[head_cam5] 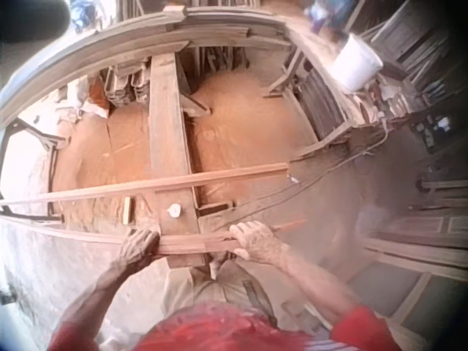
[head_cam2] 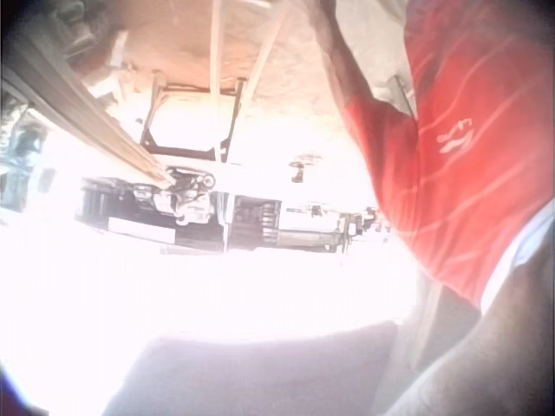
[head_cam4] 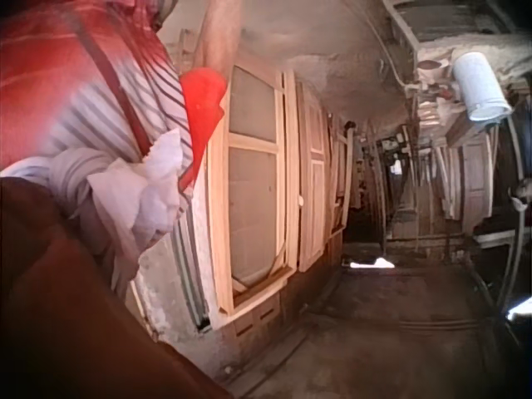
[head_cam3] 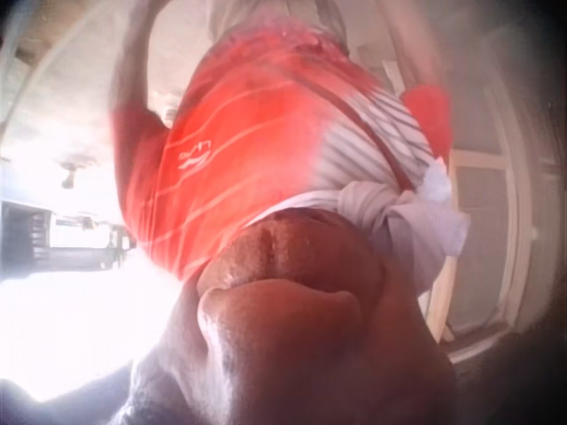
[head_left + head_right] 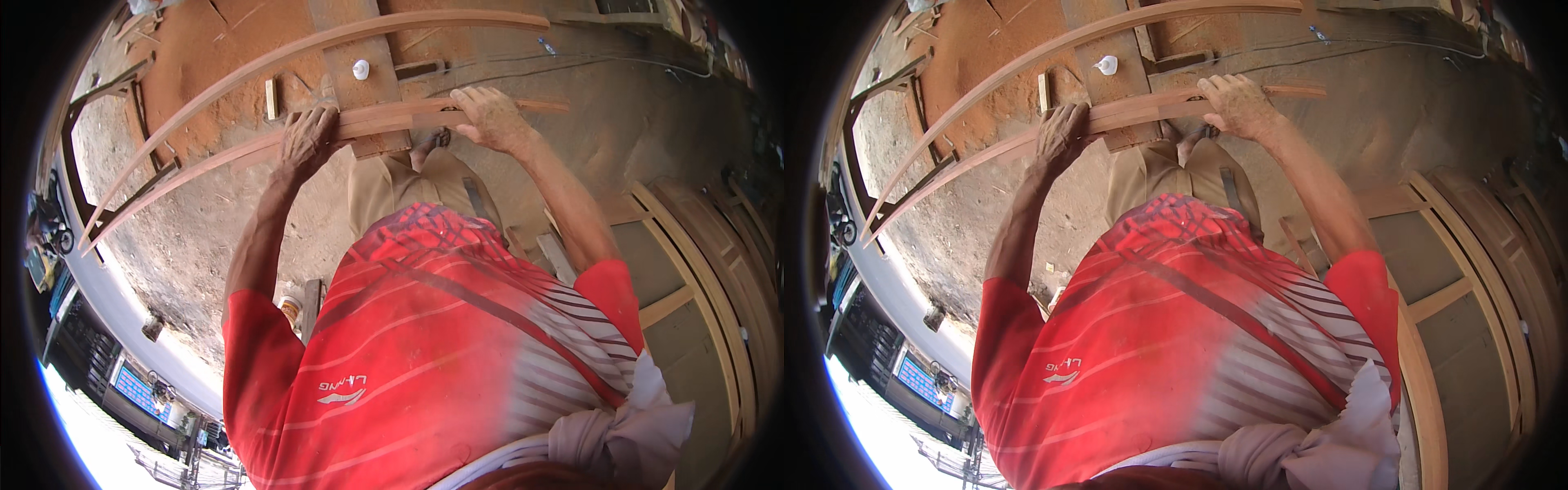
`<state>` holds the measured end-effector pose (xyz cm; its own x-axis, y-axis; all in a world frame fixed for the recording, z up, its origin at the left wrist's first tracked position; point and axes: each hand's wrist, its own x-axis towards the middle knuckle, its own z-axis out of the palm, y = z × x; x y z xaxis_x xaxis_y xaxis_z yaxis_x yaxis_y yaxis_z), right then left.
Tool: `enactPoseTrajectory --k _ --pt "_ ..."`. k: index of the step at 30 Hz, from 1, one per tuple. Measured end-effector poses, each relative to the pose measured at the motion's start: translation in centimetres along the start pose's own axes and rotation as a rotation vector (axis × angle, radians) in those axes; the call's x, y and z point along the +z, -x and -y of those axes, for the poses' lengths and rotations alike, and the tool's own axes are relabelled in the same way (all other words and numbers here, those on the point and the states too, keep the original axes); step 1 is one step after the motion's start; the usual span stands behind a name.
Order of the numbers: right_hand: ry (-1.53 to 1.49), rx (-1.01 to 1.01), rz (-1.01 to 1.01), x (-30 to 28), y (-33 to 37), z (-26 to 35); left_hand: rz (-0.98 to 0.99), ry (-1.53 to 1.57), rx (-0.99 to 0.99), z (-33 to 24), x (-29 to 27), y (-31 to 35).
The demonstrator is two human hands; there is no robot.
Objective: The person picks up a small wooden piece and places it on a larger wooden frame. They then pick up a bucket containing a reddish substance and place it on the frame. The person continues to handle and position the wooden pieces on the frame.
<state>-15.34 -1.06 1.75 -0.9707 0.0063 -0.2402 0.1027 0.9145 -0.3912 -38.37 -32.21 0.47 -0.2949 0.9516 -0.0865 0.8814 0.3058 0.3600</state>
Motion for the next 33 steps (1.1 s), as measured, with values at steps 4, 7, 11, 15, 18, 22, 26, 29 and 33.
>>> enactPoseTrajectory --k 4,7,11,15,18,22,26,29,33 --pt "0.012 -0.076 -0.034 2.2 -0.7 0.1 -0.002 0.019 -0.064 1.4 1.4 1.4" --pt "-0.015 -0.13 -0.106 4.5 -2.2 -0.5 -0.028 -0.045 -0.161 1.7 1.9 1.8" --pt "-0.02 -0.151 -0.14 5.1 -3.1 0.0 -0.078 -0.067 -0.28 1.4 3.0 2.5" --pt "-0.022 -0.166 -0.092 4.9 -3.5 0.3 -0.235 -0.12 -0.376 0.2 4.4 3.7" --pt "-0.027 -0.16 -0.043 4.5 -3.3 0.2 -0.379 -0.121 -0.609 -2.1 4.9 4.2" --pt "-0.023 -0.202 -0.057 4.7 -4.0 0.3 -0.817 0.251 -1.153 -8.8 10.4 3.8" --pt "-0.025 -0.245 -0.019 4.2 -4.2 0.3 -1.46 1.76 -1.328 -10.6 13.0 -1.3" --pt "-0.015 -0.287 -0.014 4.8 -4.9 -0.4 -1.677 1.887 -1.247 -7.8 11.0 -6.4" --pt "-0.019 -0.338 -0.005 3.3 -4.7 -0.7 -1.818 1.562 -1.331 -6.4 12.0 -8.8"
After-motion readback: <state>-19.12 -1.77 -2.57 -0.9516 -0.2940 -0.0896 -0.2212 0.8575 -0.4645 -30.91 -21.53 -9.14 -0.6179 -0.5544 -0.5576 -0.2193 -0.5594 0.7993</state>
